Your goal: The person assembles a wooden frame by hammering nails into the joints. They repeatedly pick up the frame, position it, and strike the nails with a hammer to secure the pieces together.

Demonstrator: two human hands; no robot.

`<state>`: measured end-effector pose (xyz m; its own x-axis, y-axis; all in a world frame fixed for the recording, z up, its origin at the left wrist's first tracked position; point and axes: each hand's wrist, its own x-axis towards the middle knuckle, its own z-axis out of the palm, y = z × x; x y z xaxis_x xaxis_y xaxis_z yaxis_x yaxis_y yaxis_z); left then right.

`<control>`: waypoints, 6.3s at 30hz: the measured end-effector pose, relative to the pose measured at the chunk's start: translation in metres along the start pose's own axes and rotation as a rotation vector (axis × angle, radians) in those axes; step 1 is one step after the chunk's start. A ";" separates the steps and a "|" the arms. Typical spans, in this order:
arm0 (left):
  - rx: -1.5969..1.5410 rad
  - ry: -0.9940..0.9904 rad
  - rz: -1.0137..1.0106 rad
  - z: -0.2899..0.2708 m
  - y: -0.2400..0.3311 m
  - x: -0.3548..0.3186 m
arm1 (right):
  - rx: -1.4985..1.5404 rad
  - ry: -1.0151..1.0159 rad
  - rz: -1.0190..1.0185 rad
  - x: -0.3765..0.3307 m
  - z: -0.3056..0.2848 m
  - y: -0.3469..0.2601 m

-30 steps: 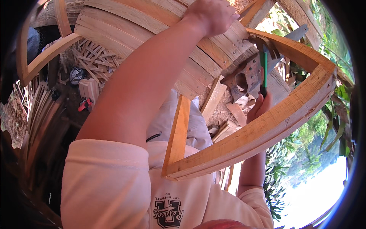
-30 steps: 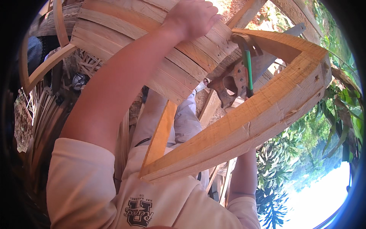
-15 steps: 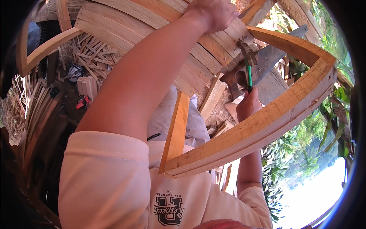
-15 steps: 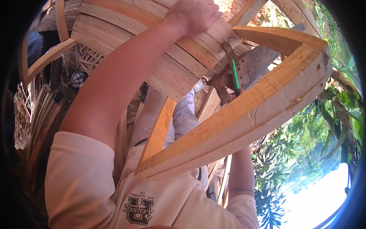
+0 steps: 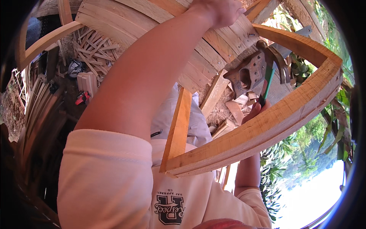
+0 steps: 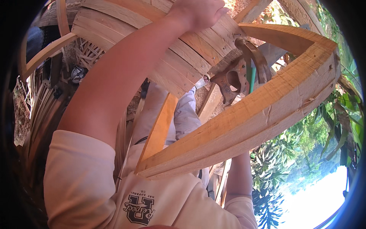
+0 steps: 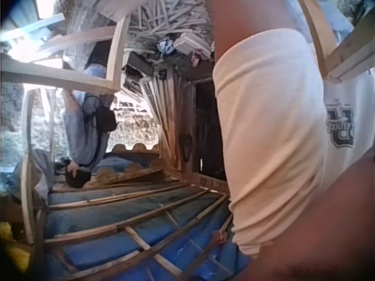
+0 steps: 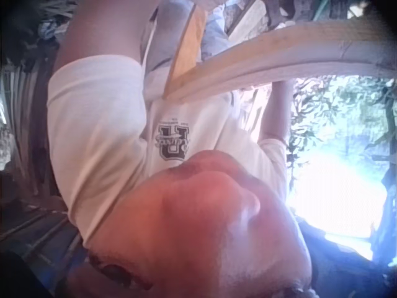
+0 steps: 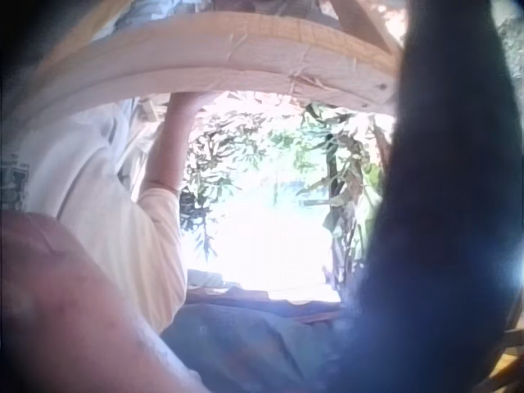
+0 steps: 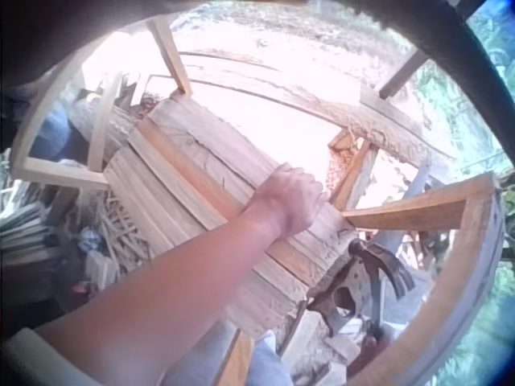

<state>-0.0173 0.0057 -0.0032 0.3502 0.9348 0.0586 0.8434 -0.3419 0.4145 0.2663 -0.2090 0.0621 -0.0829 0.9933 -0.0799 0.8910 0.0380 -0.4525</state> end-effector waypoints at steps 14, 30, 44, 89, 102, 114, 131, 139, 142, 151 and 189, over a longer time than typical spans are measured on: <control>0.021 -0.053 -0.007 0.004 0.000 0.006 | -0.265 -0.253 0.037 -0.034 0.040 0.021; 0.038 -0.010 -0.003 0.004 -0.004 0.005 | 0.203 -0.091 0.161 -0.079 0.047 0.053; 0.014 -0.003 0.019 0.007 -0.001 0.009 | -0.095 -0.390 0.090 -0.056 0.039 0.010; -0.885 -0.072 -0.593 -0.410 0.153 -0.059 | 0.700 0.256 1.427 -0.351 0.062 0.082; -1.544 -0.110 -0.654 -0.537 -0.041 -0.108 | 1.283 0.482 1.036 -0.200 0.011 0.045; -1.219 0.075 -0.822 -0.539 -0.082 -0.170 | 1.370 0.434 0.980 -0.184 -0.023 -0.004; -0.540 0.157 -0.939 -0.538 -0.101 -0.188 | 1.324 0.455 1.054 -0.148 -0.037 -0.039; -0.416 0.211 -0.897 -0.524 -0.079 -0.210 | 1.285 0.378 1.006 -0.129 -0.031 -0.035; -0.388 0.231 -0.880 -0.519 -0.085 -0.215 | 1.317 0.357 0.951 -0.123 -0.034 -0.032; -0.339 0.283 -0.922 -0.516 -0.095 -0.194 | 1.249 0.271 0.896 -0.104 -0.089 -0.050; -0.244 -0.078 -0.085 -0.473 0.127 -0.243 | 1.403 -0.015 0.281 0.007 -0.181 -0.381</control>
<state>-0.1884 -0.2195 0.4646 0.3209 0.9457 -0.0514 0.7510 -0.2210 0.6222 0.0066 -0.1966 0.3948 0.0066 0.9483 -0.3173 -0.2918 -0.3017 -0.9077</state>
